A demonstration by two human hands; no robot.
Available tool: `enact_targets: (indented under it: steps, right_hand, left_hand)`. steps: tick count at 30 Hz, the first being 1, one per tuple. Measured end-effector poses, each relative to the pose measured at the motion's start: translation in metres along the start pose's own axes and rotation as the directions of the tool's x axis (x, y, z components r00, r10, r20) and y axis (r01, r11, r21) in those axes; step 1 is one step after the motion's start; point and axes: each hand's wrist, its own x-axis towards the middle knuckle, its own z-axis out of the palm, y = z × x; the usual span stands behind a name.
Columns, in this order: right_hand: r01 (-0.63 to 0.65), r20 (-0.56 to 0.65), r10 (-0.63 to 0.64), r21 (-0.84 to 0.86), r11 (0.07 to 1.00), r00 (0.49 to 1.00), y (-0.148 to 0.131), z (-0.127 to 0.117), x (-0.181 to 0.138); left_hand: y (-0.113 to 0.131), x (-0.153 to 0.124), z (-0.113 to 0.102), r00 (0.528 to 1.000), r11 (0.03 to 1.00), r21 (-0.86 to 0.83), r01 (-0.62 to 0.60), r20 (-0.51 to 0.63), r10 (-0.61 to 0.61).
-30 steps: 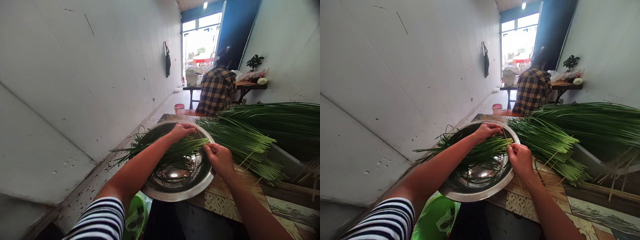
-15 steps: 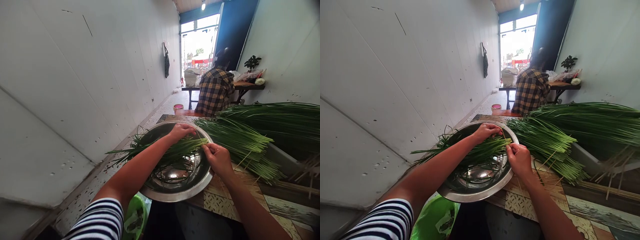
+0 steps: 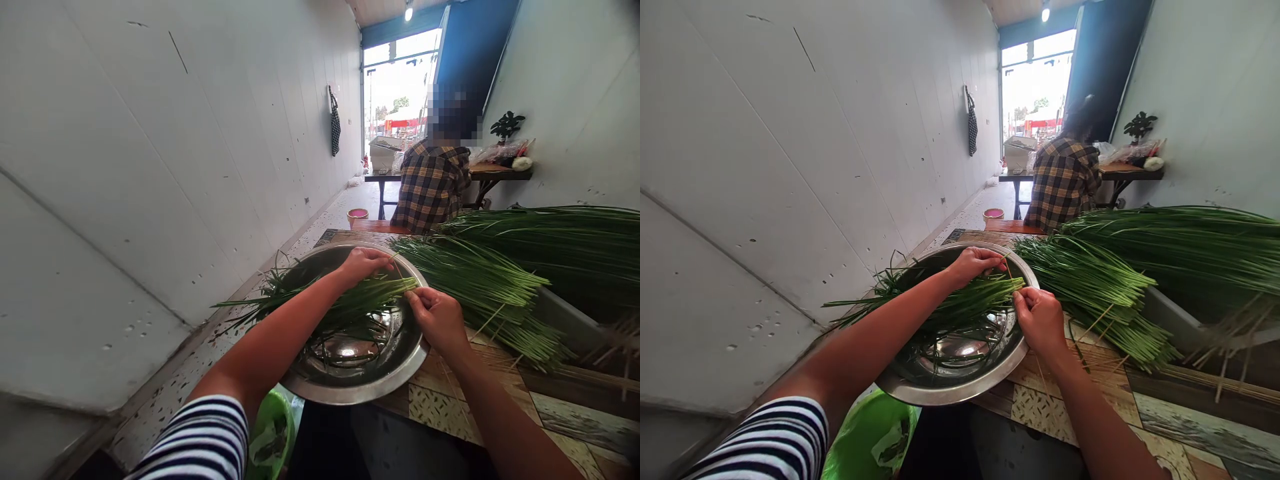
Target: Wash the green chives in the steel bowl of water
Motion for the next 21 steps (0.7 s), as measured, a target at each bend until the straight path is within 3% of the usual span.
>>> enact_targets:
  steps: [11, 21]
  right_hand:
    - [0.004, -0.001, -0.004, 0.015, 1.0, 1.0, -0.0005, 0.0002, 0.0006]
    - [-0.027, -0.015, 0.028, 0.023, 0.999, 1.0, 0.002, 0.002, 0.001]
  left_hand:
    - [0.0038, -0.0019, 0.001, 1.0, 0.997, 0.074, -0.001, -0.021, 0.003]
    - [0.0062, -0.0048, -0.0007, 0.999, 0.996, 0.083, -0.034, 0.031, 0.032]
